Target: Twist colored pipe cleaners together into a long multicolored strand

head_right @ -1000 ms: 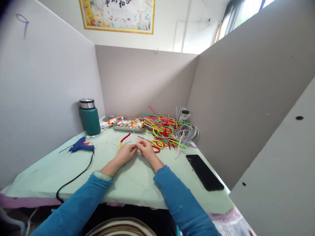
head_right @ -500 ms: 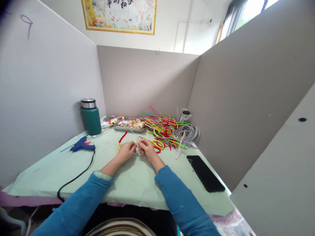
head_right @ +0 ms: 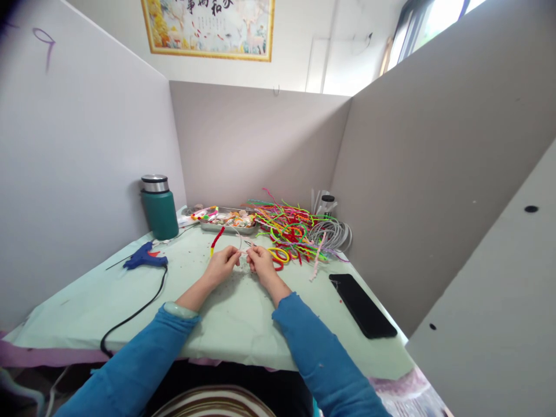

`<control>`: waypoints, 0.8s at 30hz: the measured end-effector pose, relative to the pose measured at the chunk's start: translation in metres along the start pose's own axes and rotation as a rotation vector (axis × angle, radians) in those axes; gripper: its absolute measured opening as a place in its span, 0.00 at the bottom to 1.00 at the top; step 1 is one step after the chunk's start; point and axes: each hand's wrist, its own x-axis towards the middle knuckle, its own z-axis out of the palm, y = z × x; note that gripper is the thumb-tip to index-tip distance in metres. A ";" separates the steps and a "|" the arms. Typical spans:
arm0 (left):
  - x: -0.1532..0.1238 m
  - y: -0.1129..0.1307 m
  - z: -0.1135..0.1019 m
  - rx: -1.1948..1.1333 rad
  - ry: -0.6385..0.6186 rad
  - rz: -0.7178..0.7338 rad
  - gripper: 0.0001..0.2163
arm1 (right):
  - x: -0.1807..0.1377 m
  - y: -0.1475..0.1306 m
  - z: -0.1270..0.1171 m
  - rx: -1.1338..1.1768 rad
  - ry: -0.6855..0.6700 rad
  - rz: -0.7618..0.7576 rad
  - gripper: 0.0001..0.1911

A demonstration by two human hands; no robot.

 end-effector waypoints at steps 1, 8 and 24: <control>0.000 0.001 0.000 -0.009 -0.001 0.005 0.11 | 0.000 0.001 0.000 -0.015 -0.003 -0.003 0.14; -0.002 0.005 -0.004 0.047 0.060 0.040 0.14 | 0.001 0.004 -0.001 -0.108 -0.075 0.015 0.15; -0.006 0.008 -0.003 0.208 -0.076 0.200 0.15 | 0.005 0.008 -0.005 -0.012 -0.026 -0.003 0.11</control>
